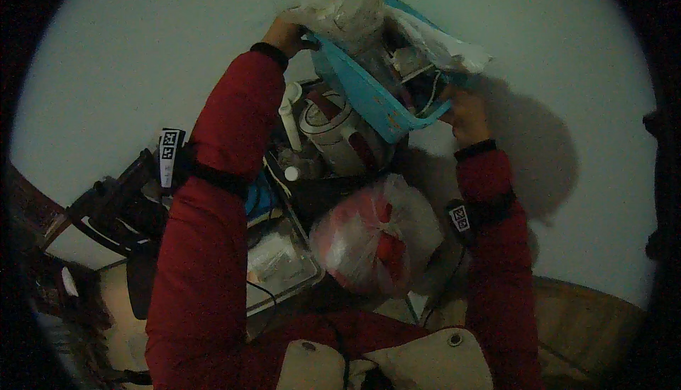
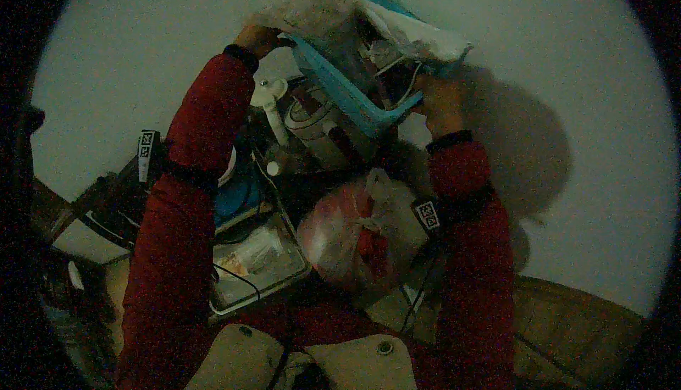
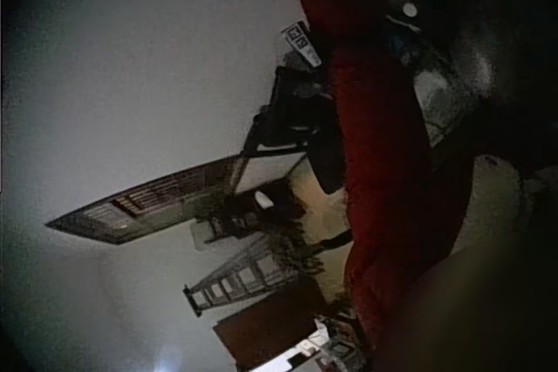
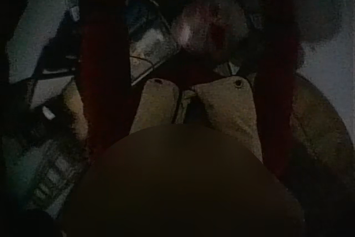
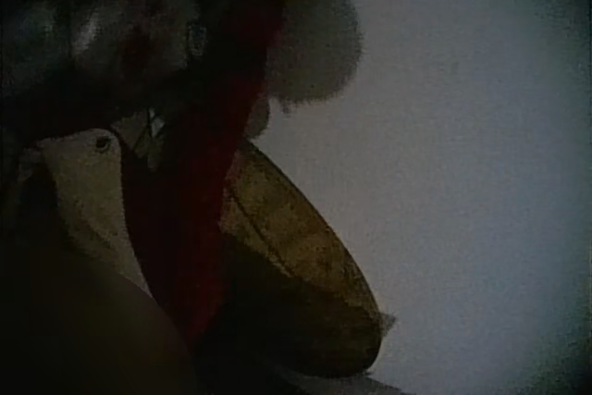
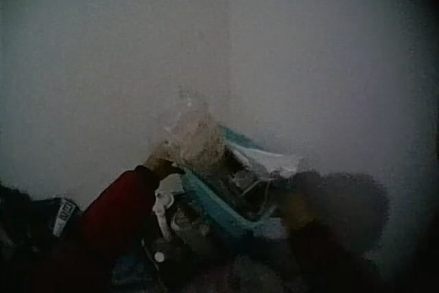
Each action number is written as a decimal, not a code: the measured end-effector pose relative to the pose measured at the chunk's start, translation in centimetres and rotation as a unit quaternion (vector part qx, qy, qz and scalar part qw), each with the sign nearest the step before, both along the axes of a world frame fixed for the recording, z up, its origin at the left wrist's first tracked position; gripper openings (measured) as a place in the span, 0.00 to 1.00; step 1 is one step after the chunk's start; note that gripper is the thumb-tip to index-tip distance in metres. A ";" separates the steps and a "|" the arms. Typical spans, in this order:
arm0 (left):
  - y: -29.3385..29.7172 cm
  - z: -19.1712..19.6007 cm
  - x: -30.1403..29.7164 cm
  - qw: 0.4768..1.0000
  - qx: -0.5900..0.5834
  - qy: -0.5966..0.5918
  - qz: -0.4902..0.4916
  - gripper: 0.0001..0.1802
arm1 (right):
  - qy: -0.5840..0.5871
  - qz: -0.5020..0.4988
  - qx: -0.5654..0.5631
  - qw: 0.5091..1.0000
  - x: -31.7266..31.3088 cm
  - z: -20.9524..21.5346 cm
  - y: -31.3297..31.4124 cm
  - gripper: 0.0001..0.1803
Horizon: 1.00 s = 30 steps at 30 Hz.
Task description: The person unpacks and repacks items from a light blue plastic basket into red and white plastic bags on a cluttered table. They handle a white electric kettle, a white plate, and several wrapped items, placing them into bags and tying the bags closed.
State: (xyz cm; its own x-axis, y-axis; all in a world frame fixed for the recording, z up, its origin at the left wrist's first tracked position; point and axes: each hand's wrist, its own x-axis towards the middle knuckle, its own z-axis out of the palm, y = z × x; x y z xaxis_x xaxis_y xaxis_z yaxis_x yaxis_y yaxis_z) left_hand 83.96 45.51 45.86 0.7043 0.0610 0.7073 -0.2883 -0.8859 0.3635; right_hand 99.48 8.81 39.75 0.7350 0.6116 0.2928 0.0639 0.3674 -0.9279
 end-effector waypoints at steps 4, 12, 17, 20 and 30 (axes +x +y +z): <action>0.1 -0.9 2.6 0.996 0.058 -0.023 0.060 0.24 | -0.243 -0.180 -0.153 0.941 -0.9 0.2 2.0 0.11; -0.9 -3.9 5.0 0.960 0.203 -0.075 0.177 0.16 | -0.316 -0.130 -0.342 0.875 1.0 0.6 2.9 0.14; -3.8 -7.1 4.3 0.992 -0.089 0.078 -0.044 0.17 | -0.215 -0.189 -0.182 0.941 3.2 -2.6 4.4 0.20; -4.6 -8.3 3.1 0.988 -0.061 0.137 -0.031 0.21 | -0.283 -0.129 -0.123 0.942 3.5 -4.2 3.3 0.24; -3.3 -10.6 -6.0 0.894 -0.426 0.117 0.072 0.28 | -0.136 -0.157 -0.284 0.936 3.4 -2.8 1.5 0.39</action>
State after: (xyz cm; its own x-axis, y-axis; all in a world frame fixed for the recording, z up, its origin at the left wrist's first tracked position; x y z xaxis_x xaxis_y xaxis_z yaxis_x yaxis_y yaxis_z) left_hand 77.94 42.24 35.21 0.7684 0.6097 0.1945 -0.0199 -0.2810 0.9595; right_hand 102.88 10.33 36.97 0.8502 0.4918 0.1881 0.3479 -0.2567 -0.9017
